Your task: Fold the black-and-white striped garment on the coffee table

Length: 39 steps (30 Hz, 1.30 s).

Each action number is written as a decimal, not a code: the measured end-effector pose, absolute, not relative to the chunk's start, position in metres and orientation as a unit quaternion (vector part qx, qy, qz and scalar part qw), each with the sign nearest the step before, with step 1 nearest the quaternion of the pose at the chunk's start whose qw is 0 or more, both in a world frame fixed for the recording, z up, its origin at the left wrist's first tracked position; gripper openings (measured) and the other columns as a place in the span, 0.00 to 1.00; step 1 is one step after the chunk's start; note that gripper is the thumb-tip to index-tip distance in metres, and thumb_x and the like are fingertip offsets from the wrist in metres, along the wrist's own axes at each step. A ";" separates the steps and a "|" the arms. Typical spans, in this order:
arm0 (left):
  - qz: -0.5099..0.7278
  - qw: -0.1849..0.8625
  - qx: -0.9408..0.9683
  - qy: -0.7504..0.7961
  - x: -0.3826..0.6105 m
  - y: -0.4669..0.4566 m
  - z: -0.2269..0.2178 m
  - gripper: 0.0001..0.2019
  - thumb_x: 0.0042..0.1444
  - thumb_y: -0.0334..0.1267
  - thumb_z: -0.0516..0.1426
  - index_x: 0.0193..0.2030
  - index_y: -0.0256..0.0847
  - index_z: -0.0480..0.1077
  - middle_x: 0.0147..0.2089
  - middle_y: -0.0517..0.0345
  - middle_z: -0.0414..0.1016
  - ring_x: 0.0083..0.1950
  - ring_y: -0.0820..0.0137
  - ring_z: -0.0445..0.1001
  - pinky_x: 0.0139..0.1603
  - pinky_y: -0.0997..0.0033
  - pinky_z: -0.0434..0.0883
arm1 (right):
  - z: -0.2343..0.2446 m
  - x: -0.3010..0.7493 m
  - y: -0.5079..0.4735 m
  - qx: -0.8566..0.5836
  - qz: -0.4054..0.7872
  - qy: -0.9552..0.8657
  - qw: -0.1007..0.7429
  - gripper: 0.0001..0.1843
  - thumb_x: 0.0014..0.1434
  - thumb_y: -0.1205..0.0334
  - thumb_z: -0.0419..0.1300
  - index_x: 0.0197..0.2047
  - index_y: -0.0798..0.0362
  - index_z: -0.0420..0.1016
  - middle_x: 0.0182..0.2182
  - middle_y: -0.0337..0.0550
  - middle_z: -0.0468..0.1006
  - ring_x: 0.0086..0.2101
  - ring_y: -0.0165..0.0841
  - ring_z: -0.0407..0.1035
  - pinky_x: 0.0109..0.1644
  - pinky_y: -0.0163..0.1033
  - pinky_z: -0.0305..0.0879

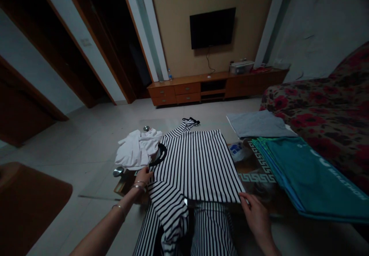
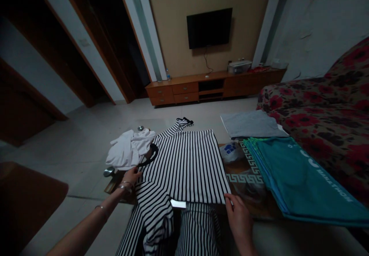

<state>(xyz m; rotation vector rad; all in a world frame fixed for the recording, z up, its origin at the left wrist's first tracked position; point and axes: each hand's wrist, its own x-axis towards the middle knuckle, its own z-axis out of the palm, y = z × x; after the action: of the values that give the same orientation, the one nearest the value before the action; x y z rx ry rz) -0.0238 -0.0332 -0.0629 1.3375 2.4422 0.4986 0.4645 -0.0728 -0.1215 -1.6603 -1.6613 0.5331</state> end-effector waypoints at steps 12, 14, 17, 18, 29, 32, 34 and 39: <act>0.248 0.191 0.505 0.804 -0.023 -0.094 -0.066 0.25 0.54 0.48 0.53 0.56 0.38 0.62 0.36 0.55 0.74 0.38 0.64 0.75 0.42 0.66 0.72 | -0.122 0.461 -0.076 -0.649 0.159 -0.661 0.341 0.18 0.60 0.57 0.48 0.40 0.55 0.76 0.37 0.49 0.77 0.35 0.36 0.72 0.42 0.38 0.64; 0.238 0.144 0.571 0.772 -0.017 -0.113 -0.067 0.22 0.53 0.44 0.53 0.54 0.40 0.65 0.39 0.53 0.73 0.41 0.63 0.74 0.45 0.64 0.72 | -0.119 0.461 -0.077 -0.654 0.151 -0.666 0.326 0.17 0.60 0.58 0.48 0.40 0.55 0.76 0.36 0.49 0.77 0.35 0.35 0.71 0.42 0.38 0.64; 0.241 0.040 0.674 0.697 -0.005 -0.142 -0.069 0.18 0.54 0.35 0.50 0.50 0.40 0.70 0.48 0.48 0.70 0.48 0.61 0.71 0.50 0.61 0.70 | -0.110 0.461 -0.083 -0.662 0.119 -0.673 0.309 0.15 0.60 0.60 0.49 0.41 0.54 0.76 0.36 0.49 0.75 0.36 0.35 0.70 0.42 0.39 0.64; 0.233 0.013 0.709 0.666 -0.001 -0.151 -0.070 0.18 0.55 0.32 0.48 0.50 0.41 0.71 0.51 0.47 0.69 0.51 0.61 0.69 0.52 0.60 0.69 | -0.105 0.459 -0.087 -0.665 0.099 -0.671 0.314 0.14 0.59 0.61 0.50 0.41 0.54 0.76 0.37 0.49 0.74 0.37 0.37 0.69 0.44 0.40 0.64; 0.158 -0.016 0.811 0.562 0.019 -0.170 -0.089 0.14 0.60 0.31 0.49 0.48 0.44 0.72 0.57 0.51 0.68 0.60 0.61 0.61 0.59 0.58 0.60 | -0.114 0.315 -0.163 -0.497 0.562 -0.621 0.228 0.27 0.46 0.67 0.63 0.52 0.54 0.72 0.50 0.50 0.74 0.48 0.40 0.69 0.54 0.46 0.63; 0.167 0.019 0.803 0.571 0.020 -0.169 -0.089 0.13 0.60 0.32 0.48 0.44 0.41 0.73 0.55 0.51 0.69 0.58 0.62 0.63 0.59 0.60 0.60 | -0.133 0.283 -0.157 -0.528 0.561 -0.606 0.197 0.32 0.37 0.69 0.68 0.50 0.55 0.72 0.50 0.49 0.74 0.50 0.41 0.67 0.56 0.46 0.60; 0.172 0.040 0.799 0.575 0.020 -0.170 -0.088 0.13 0.59 0.33 0.48 0.42 0.39 0.73 0.53 0.51 0.70 0.56 0.62 0.65 0.58 0.60 0.61 | -0.138 0.277 -0.153 -0.489 0.612 -0.594 0.183 0.24 0.37 0.68 0.68 0.42 0.56 0.75 0.43 0.44 0.77 0.44 0.38 0.69 0.51 0.43 0.63; 0.214 0.056 0.794 0.566 0.014 -0.175 -0.088 0.13 0.58 0.29 0.45 0.41 0.37 0.70 0.51 0.49 0.71 0.53 0.63 0.67 0.55 0.61 0.64 | -0.123 0.301 -0.162 -0.460 0.669 -0.531 0.244 0.09 0.41 0.64 0.65 0.26 0.55 0.69 0.22 0.32 0.70 0.27 0.27 0.64 0.33 0.32 0.59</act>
<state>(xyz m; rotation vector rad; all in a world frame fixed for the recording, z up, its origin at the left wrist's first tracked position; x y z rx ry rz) 0.0141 -0.1748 -0.0880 2.4090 1.7186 0.6506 0.3015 -0.1620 -0.1227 -1.2567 -1.4508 1.8262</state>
